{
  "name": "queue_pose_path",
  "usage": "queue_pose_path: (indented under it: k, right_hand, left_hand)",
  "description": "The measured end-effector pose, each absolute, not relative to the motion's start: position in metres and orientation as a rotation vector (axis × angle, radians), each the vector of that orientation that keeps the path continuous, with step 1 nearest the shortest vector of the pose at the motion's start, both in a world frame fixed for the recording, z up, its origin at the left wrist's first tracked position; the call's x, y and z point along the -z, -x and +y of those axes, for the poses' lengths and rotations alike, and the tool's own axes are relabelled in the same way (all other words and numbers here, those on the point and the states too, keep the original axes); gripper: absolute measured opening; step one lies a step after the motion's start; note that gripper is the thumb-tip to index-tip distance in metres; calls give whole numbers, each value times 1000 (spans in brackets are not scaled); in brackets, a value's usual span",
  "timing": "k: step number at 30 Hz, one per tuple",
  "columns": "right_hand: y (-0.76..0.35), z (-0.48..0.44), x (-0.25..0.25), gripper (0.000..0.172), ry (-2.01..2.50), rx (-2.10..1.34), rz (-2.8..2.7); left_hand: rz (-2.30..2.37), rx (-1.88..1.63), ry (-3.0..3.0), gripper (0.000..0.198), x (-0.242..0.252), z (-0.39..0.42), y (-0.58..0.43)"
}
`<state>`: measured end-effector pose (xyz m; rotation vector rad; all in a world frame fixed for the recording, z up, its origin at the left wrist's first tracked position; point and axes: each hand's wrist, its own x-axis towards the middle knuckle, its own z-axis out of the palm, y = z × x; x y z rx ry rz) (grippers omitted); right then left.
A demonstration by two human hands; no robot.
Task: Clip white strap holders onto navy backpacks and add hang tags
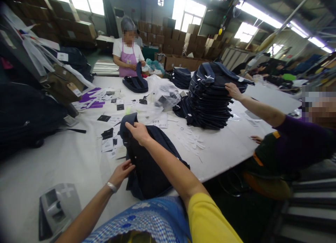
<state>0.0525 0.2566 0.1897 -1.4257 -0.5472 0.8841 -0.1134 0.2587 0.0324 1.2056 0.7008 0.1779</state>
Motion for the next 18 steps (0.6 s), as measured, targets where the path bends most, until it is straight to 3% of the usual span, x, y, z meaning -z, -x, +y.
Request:
queue_pose_path:
  k: [6,11,18]
  right_hand:
    - [-59,256,-169,33,1282,-716,-579]
    - [-56,263,-162,33,1260,-595,-553]
    - [-58,261,-156,35,1200,-665,-497]
  left_hand:
    - [644,-118,-1321,72,-26,263,109]
    - [566,-76,-1378,74,-24,258,104]
    - [653,-142,-1451,61,-5,258,108]
